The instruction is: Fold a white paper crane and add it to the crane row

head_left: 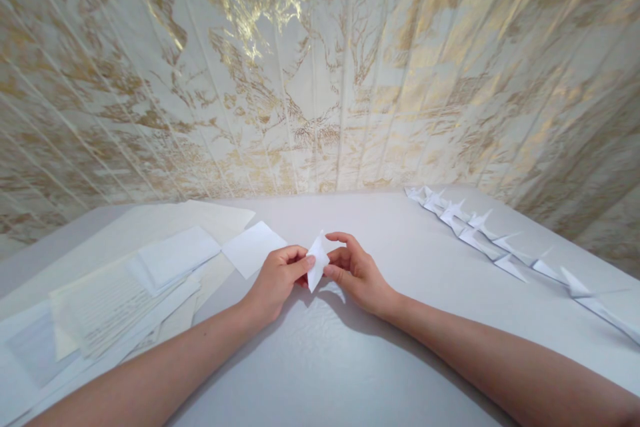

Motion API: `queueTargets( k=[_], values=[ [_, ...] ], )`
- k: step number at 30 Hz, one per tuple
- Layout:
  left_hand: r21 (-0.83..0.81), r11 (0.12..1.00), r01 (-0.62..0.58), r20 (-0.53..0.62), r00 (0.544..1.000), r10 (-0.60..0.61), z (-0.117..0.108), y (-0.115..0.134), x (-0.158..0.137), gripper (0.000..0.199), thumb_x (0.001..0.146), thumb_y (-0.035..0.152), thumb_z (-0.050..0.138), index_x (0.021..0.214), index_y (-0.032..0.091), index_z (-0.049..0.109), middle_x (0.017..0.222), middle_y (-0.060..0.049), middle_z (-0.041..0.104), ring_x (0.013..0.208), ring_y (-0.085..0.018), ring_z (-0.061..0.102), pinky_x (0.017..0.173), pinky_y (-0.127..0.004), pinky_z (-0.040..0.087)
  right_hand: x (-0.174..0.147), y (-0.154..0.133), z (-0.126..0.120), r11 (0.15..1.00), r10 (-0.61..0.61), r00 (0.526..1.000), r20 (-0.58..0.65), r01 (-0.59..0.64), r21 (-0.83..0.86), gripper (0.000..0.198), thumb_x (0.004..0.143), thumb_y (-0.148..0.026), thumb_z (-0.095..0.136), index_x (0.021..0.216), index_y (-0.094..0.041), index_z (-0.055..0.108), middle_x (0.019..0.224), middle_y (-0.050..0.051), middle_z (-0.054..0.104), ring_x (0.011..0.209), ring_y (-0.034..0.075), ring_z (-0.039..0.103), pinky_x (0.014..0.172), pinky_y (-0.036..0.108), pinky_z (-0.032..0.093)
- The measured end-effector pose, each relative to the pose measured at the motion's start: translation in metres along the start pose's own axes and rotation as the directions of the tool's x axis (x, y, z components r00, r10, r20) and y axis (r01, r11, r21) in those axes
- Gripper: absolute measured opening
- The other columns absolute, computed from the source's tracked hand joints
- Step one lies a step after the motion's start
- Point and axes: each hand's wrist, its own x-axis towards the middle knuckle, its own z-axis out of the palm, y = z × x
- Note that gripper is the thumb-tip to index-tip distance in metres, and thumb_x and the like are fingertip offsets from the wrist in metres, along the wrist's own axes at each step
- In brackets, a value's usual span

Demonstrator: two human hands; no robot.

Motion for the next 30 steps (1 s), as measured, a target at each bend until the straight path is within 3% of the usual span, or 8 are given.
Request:
queueTargets(
  k=[3, 6, 9, 14, 19, 27, 30],
  values=[
    [-0.042, 0.999, -0.006, 0.028, 1.0, 0.007, 0.001, -0.001, -0.001, 0.017, 0.065, 0.028, 0.063, 0.07, 0.013, 0.059, 0.055, 0.003, 0.054, 0.049, -0.009, 0.047, 0.05, -0.021, 0.037, 0.0, -0.002, 0.0, 0.999, -0.019, 1.0, -0.021, 0.018, -0.037, 0.028, 0.076, -0.023, 0.056, 0.102, -0.02, 0.048, 0.071, -0.002, 0.057, 0.064, 0.012, 0.054, 0.062, 0.027, 0.042],
    [-0.042, 0.997, -0.066, 0.046, 0.997, 0.068, -0.001, -0.004, -0.001, 0.036, 0.067, 0.023, 0.062, 0.103, 0.018, 0.055, 0.06, 0.006, 0.053, 0.049, -0.009, 0.05, 0.05, -0.021, 0.04, 0.001, -0.004, 0.0, 0.999, 0.003, 0.998, -0.07, -0.005, -0.033, 0.015, 0.074, -0.023, 0.059, 0.087, -0.018, 0.055, 0.066, -0.002, 0.055, 0.062, 0.011, 0.051, 0.062, 0.028, 0.042],
    [0.015, 0.989, -0.148, 0.063, 0.987, 0.146, -0.006, -0.006, 0.0, 0.046, 0.071, 0.024, 0.06, 0.116, 0.022, 0.051, 0.073, 0.004, 0.055, 0.051, -0.008, 0.051, 0.052, -0.021, 0.042, 0.003, -0.006, -0.001, 0.996, 0.051, 0.997, -0.063, -0.046, 0.081, 0.015, 0.072, -0.025, 0.06, 0.085, -0.017, 0.058, 0.071, 0.0, 0.059, 0.067, 0.013, 0.055, 0.068, 0.03, 0.043],
    [0.133, 0.973, -0.19, 0.081, 0.98, 0.18, -0.012, -0.005, 0.003, 0.039, 0.075, 0.027, 0.056, 0.112, 0.016, 0.06, 0.076, -0.002, 0.063, 0.064, -0.012, 0.055, 0.067, -0.025, 0.044, 0.004, -0.006, -0.004, 0.988, 0.078, 0.993, -0.094, -0.064, 0.143, 0.016, 0.069, -0.022, 0.063, 0.084, -0.017, 0.06, 0.077, 0.002, 0.062, 0.072, 0.014, 0.057, 0.072, 0.032, 0.043],
    [0.13, 0.971, -0.199, 0.083, 0.978, 0.19, -0.014, -0.003, 0.005, 0.031, 0.075, 0.027, 0.057, 0.103, 0.016, 0.066, 0.097, -0.007, 0.067, 0.086, -0.019, 0.058, 0.081, -0.03, 0.043, 0.004, -0.004, -0.004, 0.977, 0.1, 0.99, -0.097, -0.08, 0.196, 0.016, 0.067, -0.022, 0.067, 0.081, -0.016, 0.062, 0.074, 0.002, 0.063, 0.07, 0.014, 0.058, 0.071, 0.031, 0.043],
    [0.187, 0.96, -0.206, 0.077, 0.978, 0.195, -0.017, -0.006, 0.006, 0.026, 0.072, 0.026, 0.059, 0.094, 0.016, 0.069, 0.085, -0.004, 0.067, 0.076, -0.016, 0.057, 0.072, -0.026, 0.043, 0.005, -0.008, -0.002, 0.956, 0.135, 0.981, -0.141, -0.091, 0.279, 0.018, 0.065, -0.029, 0.071, 0.075, -0.017, 0.064, 0.068, -0.001, 0.063, 0.062, 0.011, 0.055, 0.064, 0.027, 0.043],
    [0.153, 0.973, -0.17, 0.072, 0.984, 0.161, -0.017, -0.006, 0.007, 0.03, 0.067, 0.024, 0.063, 0.095, 0.015, 0.069, 0.071, -0.001, 0.063, 0.066, -0.014, 0.054, 0.067, -0.026, 0.043, 0.005, -0.008, -0.001, 0.945, 0.164, 0.974, -0.157, -0.109, 0.309, 0.019, 0.063, -0.029, 0.073, 0.074, -0.017, 0.064, 0.068, -0.001, 0.063, 0.061, 0.011, 0.055, 0.063, 0.026, 0.042]
  ],
)
